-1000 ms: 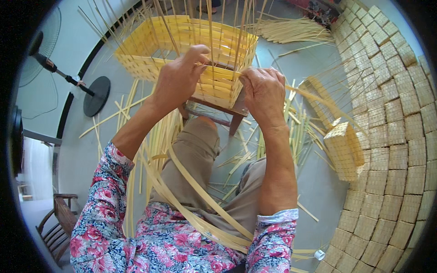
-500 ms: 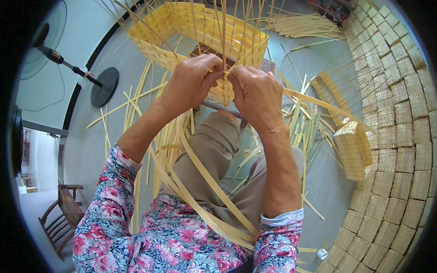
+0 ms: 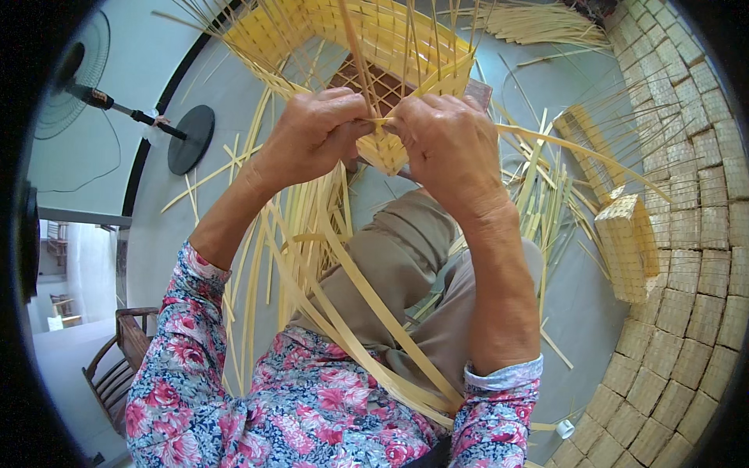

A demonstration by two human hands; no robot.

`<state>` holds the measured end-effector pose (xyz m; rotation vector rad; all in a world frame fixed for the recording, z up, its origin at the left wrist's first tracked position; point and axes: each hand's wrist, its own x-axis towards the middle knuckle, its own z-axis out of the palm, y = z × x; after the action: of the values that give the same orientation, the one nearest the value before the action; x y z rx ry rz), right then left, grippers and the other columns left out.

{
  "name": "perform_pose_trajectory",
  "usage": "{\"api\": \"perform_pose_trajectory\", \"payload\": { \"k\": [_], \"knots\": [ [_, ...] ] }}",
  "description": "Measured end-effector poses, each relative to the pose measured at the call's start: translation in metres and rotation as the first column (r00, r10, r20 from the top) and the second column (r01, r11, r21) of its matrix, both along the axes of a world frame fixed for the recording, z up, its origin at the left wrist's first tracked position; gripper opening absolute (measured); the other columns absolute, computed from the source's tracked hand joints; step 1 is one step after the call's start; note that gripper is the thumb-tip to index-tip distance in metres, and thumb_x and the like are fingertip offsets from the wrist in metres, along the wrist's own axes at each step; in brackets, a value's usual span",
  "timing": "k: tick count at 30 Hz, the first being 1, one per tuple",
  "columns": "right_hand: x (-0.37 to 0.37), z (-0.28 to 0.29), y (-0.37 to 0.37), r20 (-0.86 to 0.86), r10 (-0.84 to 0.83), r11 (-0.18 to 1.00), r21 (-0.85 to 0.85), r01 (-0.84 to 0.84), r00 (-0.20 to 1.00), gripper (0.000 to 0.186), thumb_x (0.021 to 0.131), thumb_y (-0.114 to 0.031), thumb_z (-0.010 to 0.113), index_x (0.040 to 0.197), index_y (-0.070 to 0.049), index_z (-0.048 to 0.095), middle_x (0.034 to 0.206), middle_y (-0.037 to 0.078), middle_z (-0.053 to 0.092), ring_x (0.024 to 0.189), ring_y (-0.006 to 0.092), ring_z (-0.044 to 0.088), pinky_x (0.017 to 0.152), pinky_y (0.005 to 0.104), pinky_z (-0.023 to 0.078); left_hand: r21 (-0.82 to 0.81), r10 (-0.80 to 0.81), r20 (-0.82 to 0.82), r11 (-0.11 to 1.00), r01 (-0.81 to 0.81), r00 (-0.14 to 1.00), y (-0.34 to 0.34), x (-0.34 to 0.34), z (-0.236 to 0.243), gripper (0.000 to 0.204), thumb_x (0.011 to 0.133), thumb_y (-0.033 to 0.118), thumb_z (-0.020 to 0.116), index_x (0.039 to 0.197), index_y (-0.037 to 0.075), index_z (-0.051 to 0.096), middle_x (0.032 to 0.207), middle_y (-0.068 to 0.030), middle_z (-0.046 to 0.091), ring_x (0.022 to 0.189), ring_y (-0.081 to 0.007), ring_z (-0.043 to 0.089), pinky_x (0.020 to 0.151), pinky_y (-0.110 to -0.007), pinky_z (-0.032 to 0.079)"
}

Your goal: The person weaves a rectangular basket by hand, interlacing thin bamboo strips through a pre-formed frame. They repeatedly pull strips through the weave, adjust tension, and occasionally reposition the basket on a stool to continue the pattern.

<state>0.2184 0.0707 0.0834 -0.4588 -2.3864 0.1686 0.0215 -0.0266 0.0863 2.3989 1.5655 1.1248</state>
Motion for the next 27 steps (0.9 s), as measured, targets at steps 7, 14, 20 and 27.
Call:
{"api": "perform_pose_trajectory", "payload": {
  "k": [7, 14, 20, 27],
  "knots": [
    [-0.004, -0.004, -0.002, 0.079, -0.037, 0.997, 0.074, 0.031, 0.996, 0.052, 0.082, -0.056, 0.067, 0.064, -0.008, 0.056, 0.06, 0.008, 0.059, 0.061, 0.0303, 0.062, 0.065, 0.0432, 0.047, -0.128, -0.159, 0.009, 0.979, 0.158, 0.987, -0.019, -0.012, -0.001, 0.006, 0.09, 0.005, 0.069, 0.089, 0.0, 0.066, 0.081, -0.0087, 0.068, 0.06, -0.018, 0.07, 0.054, -0.029, 0.053],
    [-0.016, -0.004, 0.006, 0.097, 0.119, 0.988, 0.091, -0.128, 0.988, 0.054, 0.083, -0.058, 0.065, 0.065, -0.007, 0.059, 0.063, 0.01, 0.062, 0.064, 0.0329, 0.064, 0.065, 0.0436, 0.048, -0.167, -0.221, 0.016, 0.961, 0.221, 0.975, -0.022, -0.024, -0.003, 0.012, 0.088, 0.012, 0.074, 0.089, 0.004, 0.066, 0.08, -0.0059, 0.068, 0.069, -0.0207, 0.07, 0.06, -0.033, 0.054],
    [-0.018, 0.004, 0.015, 0.153, 0.168, 0.975, 0.118, -0.187, 0.974, 0.05, 0.082, -0.053, 0.07, 0.067, -0.007, 0.058, 0.061, 0.011, 0.058, 0.062, 0.0342, 0.06, 0.062, 0.0442, 0.045, -0.138, -0.203, -0.143, 0.973, 0.184, 0.969, -0.02, -0.028, 0.006, 0.017, 0.087, 0.018, 0.076, 0.09, 0.004, 0.066, 0.08, -0.0076, 0.067, 0.078, -0.0267, 0.069, 0.066, -0.037, 0.054],
    [-0.019, 0.016, 0.01, 0.188, 0.213, 0.97, 0.077, -0.231, 0.959, 0.049, 0.081, -0.052, 0.074, 0.069, -0.007, 0.061, 0.063, 0.011, 0.059, 0.059, 0.0341, 0.059, 0.055, 0.0431, 0.043, -0.207, -0.189, -0.064, 0.963, 0.172, 0.98, -0.021, -0.035, 0.005, 0.027, 0.089, 0.021, 0.077, 0.099, 0.002, 0.06, 0.084, -0.0079, 0.063, 0.073, -0.0206, 0.07, 0.061, -0.031, 0.055]
  ]
}}
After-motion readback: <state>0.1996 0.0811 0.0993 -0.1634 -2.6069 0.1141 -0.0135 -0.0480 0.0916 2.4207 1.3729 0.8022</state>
